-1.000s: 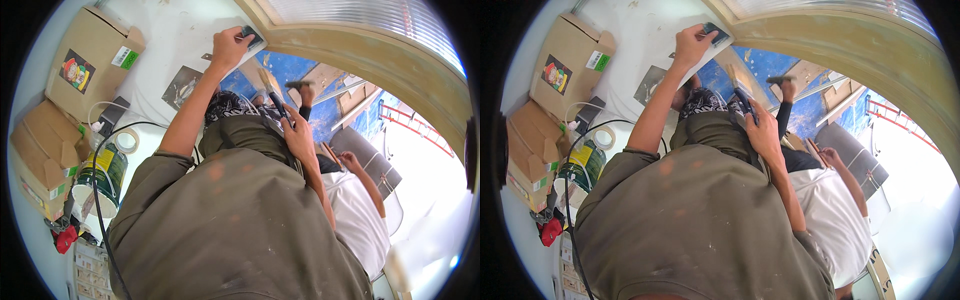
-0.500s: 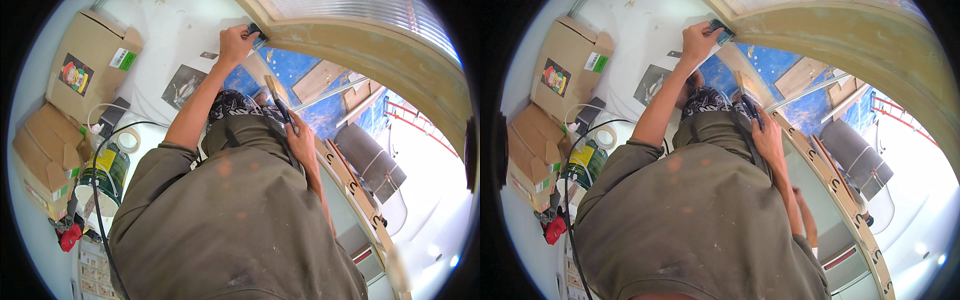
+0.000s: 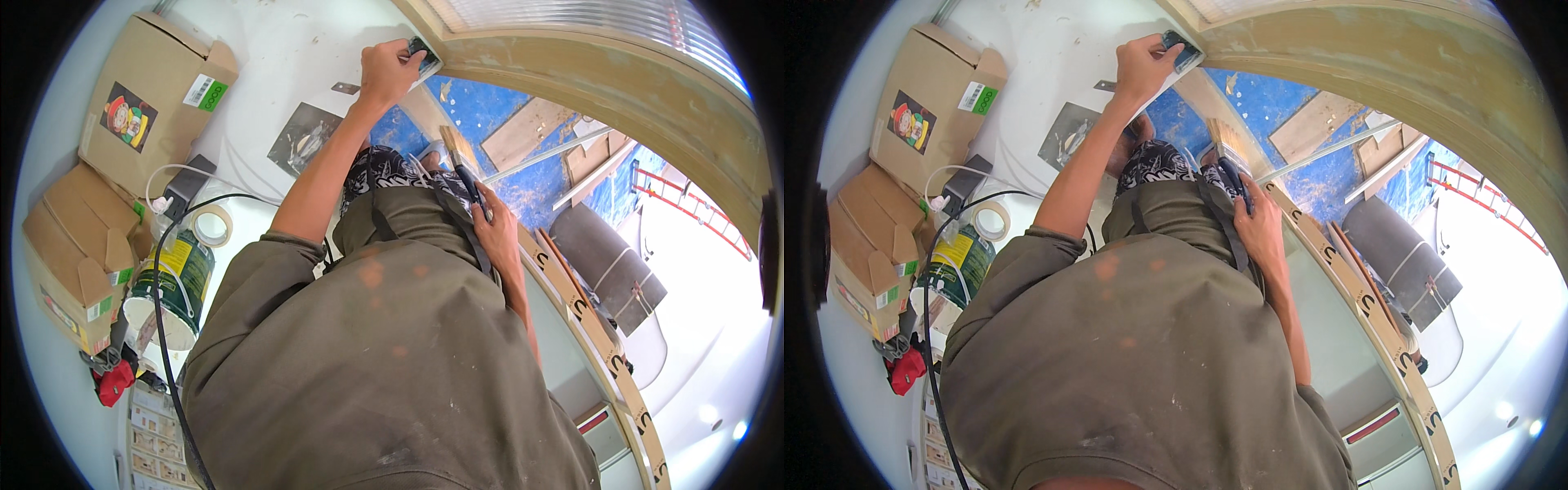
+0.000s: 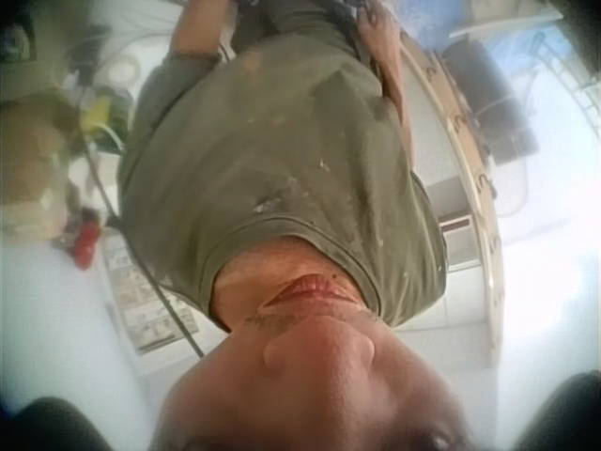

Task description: The person applies a white substance to the corner of a wooden frame using a small tool. They then smooth the applied substance with their finger. The person also uses a brush to clean the area.

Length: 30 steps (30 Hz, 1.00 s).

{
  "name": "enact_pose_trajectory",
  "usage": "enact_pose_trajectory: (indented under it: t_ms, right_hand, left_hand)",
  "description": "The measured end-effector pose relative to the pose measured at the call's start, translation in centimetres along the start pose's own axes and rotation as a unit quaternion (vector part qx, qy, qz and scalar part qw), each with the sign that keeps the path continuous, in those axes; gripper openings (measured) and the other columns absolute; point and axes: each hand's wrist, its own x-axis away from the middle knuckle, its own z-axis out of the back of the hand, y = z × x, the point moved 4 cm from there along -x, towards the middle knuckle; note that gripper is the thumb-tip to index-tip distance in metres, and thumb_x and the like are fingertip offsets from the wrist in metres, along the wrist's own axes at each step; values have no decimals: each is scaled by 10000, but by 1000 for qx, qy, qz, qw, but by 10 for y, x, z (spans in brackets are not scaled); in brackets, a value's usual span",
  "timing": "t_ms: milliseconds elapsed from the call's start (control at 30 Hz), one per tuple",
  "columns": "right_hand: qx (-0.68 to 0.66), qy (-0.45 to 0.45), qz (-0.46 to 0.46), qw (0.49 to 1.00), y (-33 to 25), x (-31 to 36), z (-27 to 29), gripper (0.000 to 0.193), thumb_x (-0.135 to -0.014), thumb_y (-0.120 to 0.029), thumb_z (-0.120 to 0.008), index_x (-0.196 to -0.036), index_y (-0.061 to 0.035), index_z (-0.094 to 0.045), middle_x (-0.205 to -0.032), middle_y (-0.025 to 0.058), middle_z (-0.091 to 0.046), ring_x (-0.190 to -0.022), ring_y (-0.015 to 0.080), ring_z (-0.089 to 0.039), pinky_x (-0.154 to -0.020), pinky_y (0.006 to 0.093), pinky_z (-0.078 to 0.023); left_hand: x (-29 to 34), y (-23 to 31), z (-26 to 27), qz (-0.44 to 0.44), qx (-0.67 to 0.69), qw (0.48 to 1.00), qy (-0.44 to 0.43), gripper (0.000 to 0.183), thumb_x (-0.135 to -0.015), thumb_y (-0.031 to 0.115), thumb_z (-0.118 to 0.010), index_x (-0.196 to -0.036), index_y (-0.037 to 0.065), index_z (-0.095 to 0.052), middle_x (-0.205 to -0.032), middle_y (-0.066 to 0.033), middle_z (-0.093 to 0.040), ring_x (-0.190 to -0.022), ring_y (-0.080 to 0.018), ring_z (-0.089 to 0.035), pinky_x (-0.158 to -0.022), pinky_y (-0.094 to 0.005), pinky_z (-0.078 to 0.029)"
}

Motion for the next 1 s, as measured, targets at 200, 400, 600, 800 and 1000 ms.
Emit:
enact_pose_trajectory:
  t_ms: [200,400,600,800,1000]
  right_hand:
    - [-8,-31,-23,999,-5,-3,-4,466,-931,-168,-603,-1390,-80,-602,-1137,307,-676,-1088,446,-649,-977,487,-481]
    - [4,-4,-2,1000,7,-3,-5,474,-920,-170,-612,-1391,-112,-612,-1135,277,-702,-1059,397,-689,-901,442,-517]
    - [-14,-31,-17,999,1,-5,-7,467,-930,-168,-610,-1392,-99,-605,-1114,301,-687,-1068,439,-659,-965,479,-487]
    - [-2,-39,-7,999,3,-8,-7,473,-926,-162,-616,-1395,-101,-603,-1112,299,-690,-1068,432,-663,-958,478,-488]
    - [-5,-71,-3,997,4,-12,0,460,-947,-170,-618,-1401,-97,-596,-1175,270,-685,-1086,404,-660,-942,459,-492]
  left_hand:
    - [2,3,-4,-31,-25,999,14,238,-871,172,-751,-734,-11,-683,-699,-172,-723,-607,-307,-711,-595,-361,-537]
    - [8,3,7,-3,5,996,86,258,-880,180,-750,-720,-5,-669,-677,-146,-722,-595,-280,-712,-592,-353,-536]
    - [4,-16,2,17,21,999,44,201,-882,187,-776,-837,-6,-745,-689,-120,-742,-568,-171,-705,-576,-294,-526]
    - [2,3,12,-2,2,991,135,285,-864,165,-763,-684,-13,-631,-657,-164,-709,-584,-281,-708,-579,-346,-526]
    - [0,-2,25,45,25,995,87,228,-844,155,-769,-726,-16,-676,-683,-151,-723,-616,-286,-722,-594,-353,-540]
